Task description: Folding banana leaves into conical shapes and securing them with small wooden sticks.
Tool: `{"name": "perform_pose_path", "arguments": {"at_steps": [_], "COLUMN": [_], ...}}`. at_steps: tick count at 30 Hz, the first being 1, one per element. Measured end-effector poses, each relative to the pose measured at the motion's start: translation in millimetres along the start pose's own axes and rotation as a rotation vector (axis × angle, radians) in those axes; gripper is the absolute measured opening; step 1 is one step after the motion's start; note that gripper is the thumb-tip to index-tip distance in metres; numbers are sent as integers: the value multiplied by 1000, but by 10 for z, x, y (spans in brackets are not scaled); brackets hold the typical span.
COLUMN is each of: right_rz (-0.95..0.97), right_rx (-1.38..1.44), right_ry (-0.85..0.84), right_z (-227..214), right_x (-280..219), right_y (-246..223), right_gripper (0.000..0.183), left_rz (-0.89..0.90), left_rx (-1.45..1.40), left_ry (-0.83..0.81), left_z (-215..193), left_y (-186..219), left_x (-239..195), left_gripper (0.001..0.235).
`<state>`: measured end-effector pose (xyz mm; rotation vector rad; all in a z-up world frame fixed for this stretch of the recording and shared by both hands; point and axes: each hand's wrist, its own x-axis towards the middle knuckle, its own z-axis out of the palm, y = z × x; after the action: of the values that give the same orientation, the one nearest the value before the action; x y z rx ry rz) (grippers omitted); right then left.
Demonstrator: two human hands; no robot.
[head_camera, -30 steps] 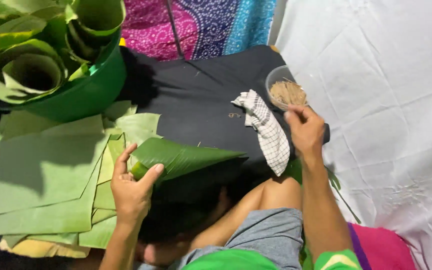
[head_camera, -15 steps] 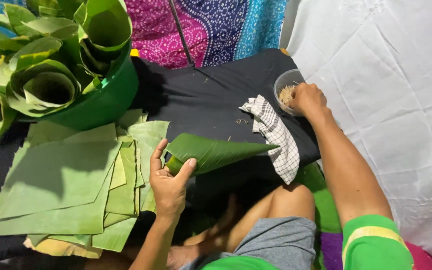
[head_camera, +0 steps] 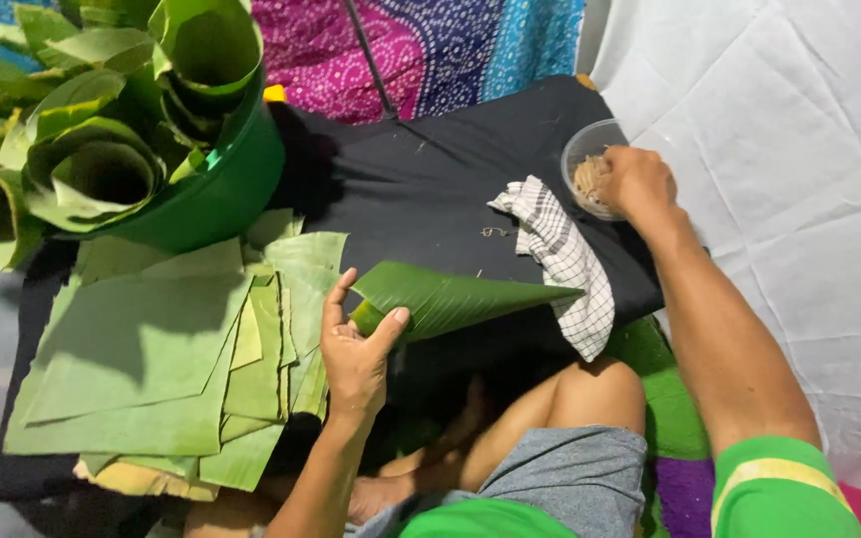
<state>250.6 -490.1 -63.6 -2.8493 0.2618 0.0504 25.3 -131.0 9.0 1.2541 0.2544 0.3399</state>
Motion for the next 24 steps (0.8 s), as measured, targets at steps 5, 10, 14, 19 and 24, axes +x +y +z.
{"name": "perform_pose_path", "arguments": {"at_steps": [5, 10, 14, 19, 24], "right_rz": [-221, -466, -550, -539, -578], "right_rx": [305, 623, 908, 947, 898], "right_ry": [359, 349, 98, 70, 162], "right_z": [-105, -403, -59, 126, 96], "right_x": [-371, -1673, -2480, -2882, -2986], "right_y": [0, -856, -1447, -1827, -1988], "right_gripper": [15, 13, 16, 13, 11], "left_rz": [-13, -5, 34, 58, 132], "left_rx": [-15, -11, -15, -15, -56], "left_ry": [-24, -30, -51, -42, -56], "left_z": [-104, -195, -308, -433, -577], "left_y": [-107, -158, -228, -243, -293], "left_x": [30, -7, -39, -199, -282], "left_gripper": [87, 89, 89, 93, 91]}}
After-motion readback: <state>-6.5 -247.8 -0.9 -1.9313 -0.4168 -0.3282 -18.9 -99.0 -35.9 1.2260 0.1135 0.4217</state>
